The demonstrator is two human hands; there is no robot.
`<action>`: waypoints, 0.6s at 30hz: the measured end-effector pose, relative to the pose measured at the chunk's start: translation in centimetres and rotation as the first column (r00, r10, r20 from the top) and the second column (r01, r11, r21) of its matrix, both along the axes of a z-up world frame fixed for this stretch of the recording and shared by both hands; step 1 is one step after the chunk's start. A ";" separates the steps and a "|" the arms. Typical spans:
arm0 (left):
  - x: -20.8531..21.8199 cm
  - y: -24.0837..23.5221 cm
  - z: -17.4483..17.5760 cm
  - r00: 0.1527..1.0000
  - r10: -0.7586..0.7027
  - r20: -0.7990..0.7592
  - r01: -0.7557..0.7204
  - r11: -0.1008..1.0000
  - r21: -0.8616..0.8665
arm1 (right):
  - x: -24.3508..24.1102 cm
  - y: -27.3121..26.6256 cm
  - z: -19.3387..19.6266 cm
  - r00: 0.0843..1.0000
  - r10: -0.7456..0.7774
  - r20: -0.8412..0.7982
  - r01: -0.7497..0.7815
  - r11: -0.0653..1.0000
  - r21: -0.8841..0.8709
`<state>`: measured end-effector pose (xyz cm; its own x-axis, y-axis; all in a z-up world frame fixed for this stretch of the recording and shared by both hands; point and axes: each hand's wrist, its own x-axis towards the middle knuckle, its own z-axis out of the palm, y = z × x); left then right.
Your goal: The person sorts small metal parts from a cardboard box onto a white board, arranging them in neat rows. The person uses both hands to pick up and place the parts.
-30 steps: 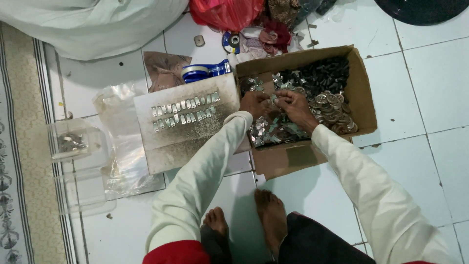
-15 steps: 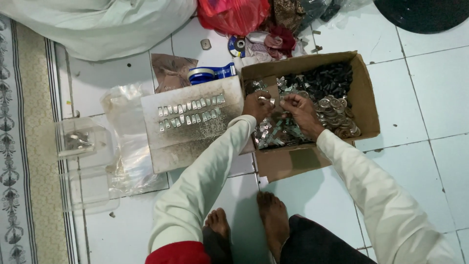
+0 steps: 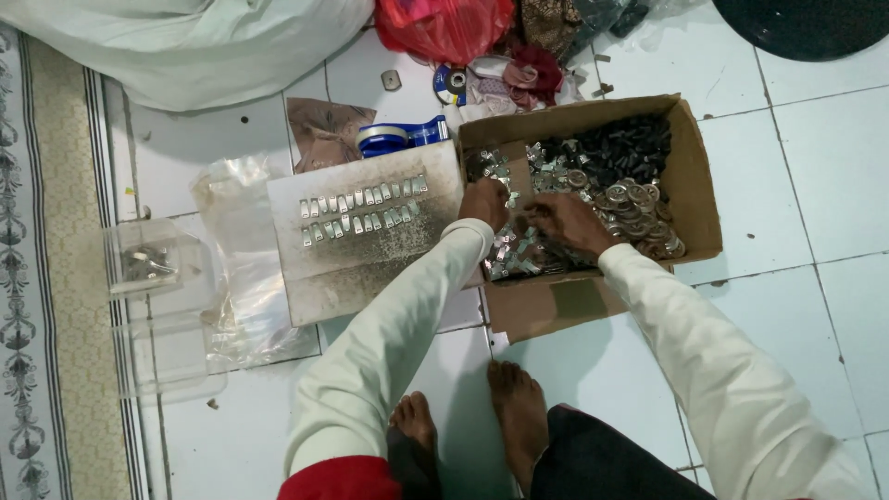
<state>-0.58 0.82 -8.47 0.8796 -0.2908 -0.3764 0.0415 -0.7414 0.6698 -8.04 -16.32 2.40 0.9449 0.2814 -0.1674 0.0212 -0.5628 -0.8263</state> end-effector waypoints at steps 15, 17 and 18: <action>-1.1 0.7 2.8 0.992 -0.127 -0.001 0.127 0.992 -0.005 | 0.3 -1.6 -9.7 0.989 0.111 0.102 -0.032 0.815 -0.579; -2.0 1.1 4.3 0.997 -0.075 0.021 0.077 0.993 -0.094 | 0.1 -1.9 -7.9 0.978 0.143 0.152 -0.040 0.843 -0.536; -2.4 1.3 5.1 0.999 -0.021 0.037 0.027 0.983 -0.184 | 0.0 -1.9 -7.1 0.964 0.172 0.202 -0.052 0.869 -0.492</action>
<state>-2.99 2.12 -3.40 0.8831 -0.3737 -0.2838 -0.0004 -0.6055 0.7959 -8.03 -18.27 -4.67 0.9399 0.3295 -0.0898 0.2645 -0.8687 -0.4188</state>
